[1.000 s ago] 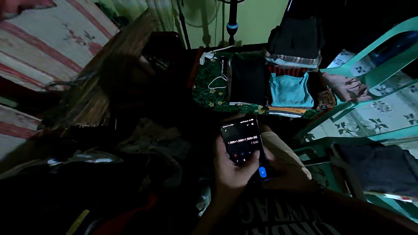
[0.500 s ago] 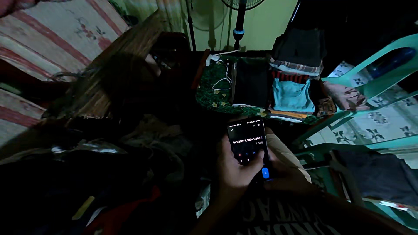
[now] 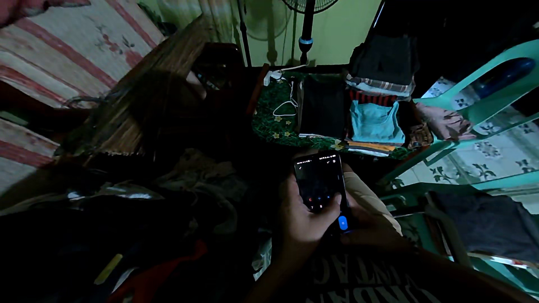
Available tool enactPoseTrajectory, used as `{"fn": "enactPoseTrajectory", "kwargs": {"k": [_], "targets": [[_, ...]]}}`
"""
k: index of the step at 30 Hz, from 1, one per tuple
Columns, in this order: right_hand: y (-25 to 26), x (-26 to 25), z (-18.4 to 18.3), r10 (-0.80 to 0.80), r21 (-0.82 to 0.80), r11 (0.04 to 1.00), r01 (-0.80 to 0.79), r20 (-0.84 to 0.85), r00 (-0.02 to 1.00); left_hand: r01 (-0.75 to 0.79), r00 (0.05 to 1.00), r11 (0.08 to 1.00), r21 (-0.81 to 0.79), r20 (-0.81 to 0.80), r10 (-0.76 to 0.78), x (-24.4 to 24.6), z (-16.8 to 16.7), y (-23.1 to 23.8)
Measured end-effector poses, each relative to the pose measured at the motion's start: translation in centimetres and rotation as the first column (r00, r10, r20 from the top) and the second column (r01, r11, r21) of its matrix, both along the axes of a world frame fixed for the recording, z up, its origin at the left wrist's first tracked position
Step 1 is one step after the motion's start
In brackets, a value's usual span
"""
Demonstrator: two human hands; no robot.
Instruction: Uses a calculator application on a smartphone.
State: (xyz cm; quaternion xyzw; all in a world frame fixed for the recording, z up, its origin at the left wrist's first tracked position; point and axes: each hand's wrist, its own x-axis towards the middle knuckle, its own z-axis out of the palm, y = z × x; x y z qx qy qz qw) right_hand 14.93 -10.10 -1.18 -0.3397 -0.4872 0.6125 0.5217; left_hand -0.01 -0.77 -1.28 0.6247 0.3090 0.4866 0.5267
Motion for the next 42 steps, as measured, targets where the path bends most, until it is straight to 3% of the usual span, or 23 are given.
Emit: {"fn": "enactPoseTrajectory", "kwargs": {"k": [5, 10, 13, 17, 22, 26, 34, 42], "targets": [[-0.3, 0.0, 0.2, -0.025, -0.034, 0.999, 0.024, -0.025, 0.999, 0.038, 0.999, 0.999, 0.034, 0.036, -0.039, -0.1, 0.0, 0.2], [0.2, 0.1, 0.7, -0.021, -0.017, 1.000, 0.018, -0.244, 0.970, 0.218, 0.957, 0.976, -0.012, 0.198, -0.211, -1.8, 0.5, 0.2], [0.4, 0.6, 2.0, -0.011, -0.046, 0.999, 0.003, -0.192, 0.981, 0.356, 0.906, 0.933, -0.045, 0.263, -0.333, -2.9, 0.7, 0.1], [0.8, -0.7, 2.7, -0.118, -0.176, 0.981, 0.080, -0.215, 0.969, 0.380, 0.903, 0.925, -0.022, 0.224, -0.365, -4.0, 0.3, 0.1], [0.5, -1.7, 1.8, -0.192, -0.222, 0.966, 0.134, -0.264, 0.945, 0.396, 0.879, 0.917, -0.048, 0.309, -0.364, -3.8, -0.6, -0.3], [0.3, -1.6, 1.7, -0.210, -0.209, 0.963, 0.169, -0.190, 0.959, 0.364, 0.900, 0.924, -0.118, 0.300, -0.317, -3.4, -0.7, -0.8], [0.0, -1.2, 1.8, -0.190, -0.154, 0.970, 0.186, -0.008, 0.982, 0.412, 0.878, 0.907, -0.085, 0.304, -0.370, -3.3, -0.7, -0.8], [-0.1, -1.1, 1.7, -0.198, -0.078, 0.977, 0.199, 0.015, 0.980, 0.446, 0.858, 0.894, -0.039, 0.304, -0.414, -3.2, -0.9, -0.6]]}}
